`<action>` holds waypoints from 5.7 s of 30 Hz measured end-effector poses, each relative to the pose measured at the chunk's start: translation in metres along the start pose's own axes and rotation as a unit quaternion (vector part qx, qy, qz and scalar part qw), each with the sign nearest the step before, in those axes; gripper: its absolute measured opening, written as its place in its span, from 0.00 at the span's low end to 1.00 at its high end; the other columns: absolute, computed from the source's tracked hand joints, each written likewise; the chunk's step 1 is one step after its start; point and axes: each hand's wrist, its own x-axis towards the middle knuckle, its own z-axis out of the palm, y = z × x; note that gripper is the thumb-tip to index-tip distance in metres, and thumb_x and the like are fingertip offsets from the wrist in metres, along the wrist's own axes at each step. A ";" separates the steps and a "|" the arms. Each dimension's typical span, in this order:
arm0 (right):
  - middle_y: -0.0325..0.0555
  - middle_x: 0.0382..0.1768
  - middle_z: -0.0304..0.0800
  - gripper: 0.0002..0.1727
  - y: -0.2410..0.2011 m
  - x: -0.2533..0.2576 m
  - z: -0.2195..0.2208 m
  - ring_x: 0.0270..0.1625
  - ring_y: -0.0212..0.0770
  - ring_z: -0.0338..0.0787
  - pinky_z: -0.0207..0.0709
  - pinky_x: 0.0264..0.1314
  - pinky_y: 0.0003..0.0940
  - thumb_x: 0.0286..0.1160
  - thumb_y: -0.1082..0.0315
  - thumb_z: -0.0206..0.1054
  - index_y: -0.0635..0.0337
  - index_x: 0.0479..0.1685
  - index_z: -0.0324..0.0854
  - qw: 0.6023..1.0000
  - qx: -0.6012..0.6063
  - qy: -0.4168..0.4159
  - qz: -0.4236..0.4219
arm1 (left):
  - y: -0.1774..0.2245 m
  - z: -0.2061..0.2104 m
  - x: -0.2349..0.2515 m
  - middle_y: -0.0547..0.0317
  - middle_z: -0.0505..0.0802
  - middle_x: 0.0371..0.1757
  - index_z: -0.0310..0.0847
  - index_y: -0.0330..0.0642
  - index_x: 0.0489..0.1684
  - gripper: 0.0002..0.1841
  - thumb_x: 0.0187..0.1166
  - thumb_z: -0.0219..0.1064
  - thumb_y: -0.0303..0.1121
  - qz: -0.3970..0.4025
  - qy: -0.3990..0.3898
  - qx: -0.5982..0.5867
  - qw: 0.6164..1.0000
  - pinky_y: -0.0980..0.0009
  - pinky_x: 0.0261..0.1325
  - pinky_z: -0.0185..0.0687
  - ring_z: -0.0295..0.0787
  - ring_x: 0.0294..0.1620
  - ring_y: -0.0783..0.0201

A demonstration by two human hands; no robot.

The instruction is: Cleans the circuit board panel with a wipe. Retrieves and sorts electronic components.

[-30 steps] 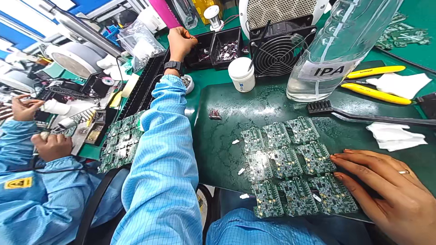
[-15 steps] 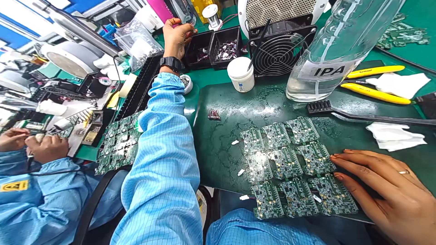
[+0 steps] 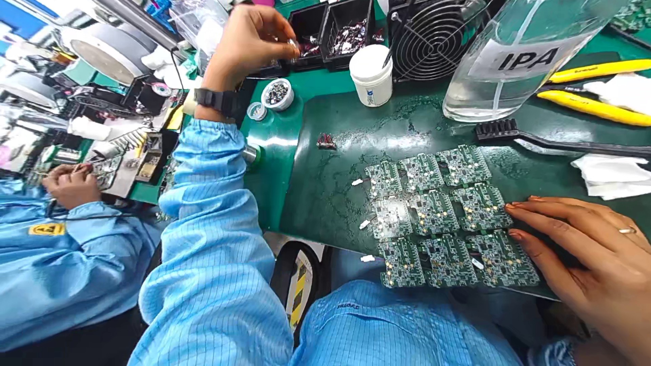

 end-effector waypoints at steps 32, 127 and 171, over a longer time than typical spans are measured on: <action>0.63 0.55 0.92 0.22 0.004 -0.004 0.001 0.65 0.61 0.88 0.72 0.72 0.56 0.87 0.53 0.60 0.62 0.56 0.92 1.000 0.010 -0.015 0.019 | -0.026 0.062 -0.112 0.68 0.91 0.34 0.81 0.36 0.42 0.06 0.73 0.71 0.23 -0.046 -0.059 -0.126 0.989 0.81 0.46 0.85 0.88 0.35 0.82; 0.58 0.58 0.91 0.16 -0.011 -0.015 -0.003 0.70 0.52 0.85 0.73 0.77 0.48 0.83 0.61 0.67 0.65 0.56 0.90 0.989 0.093 0.116 0.006 | 0.060 0.107 -0.216 0.65 0.92 0.39 0.84 0.35 0.41 0.06 0.70 0.72 0.26 0.063 0.160 -0.115 0.978 0.79 0.52 0.86 0.89 0.43 0.79; 0.27 0.44 0.88 0.07 -0.134 -0.011 0.057 0.48 0.17 0.87 0.85 0.54 0.16 0.83 0.61 0.67 0.53 0.46 0.86 0.879 0.473 0.055 0.026 | 0.136 0.204 -0.285 0.75 0.95 0.46 0.91 0.49 0.46 0.06 0.78 0.70 0.27 0.081 0.169 -0.536 0.823 0.83 0.50 0.87 0.91 0.46 0.82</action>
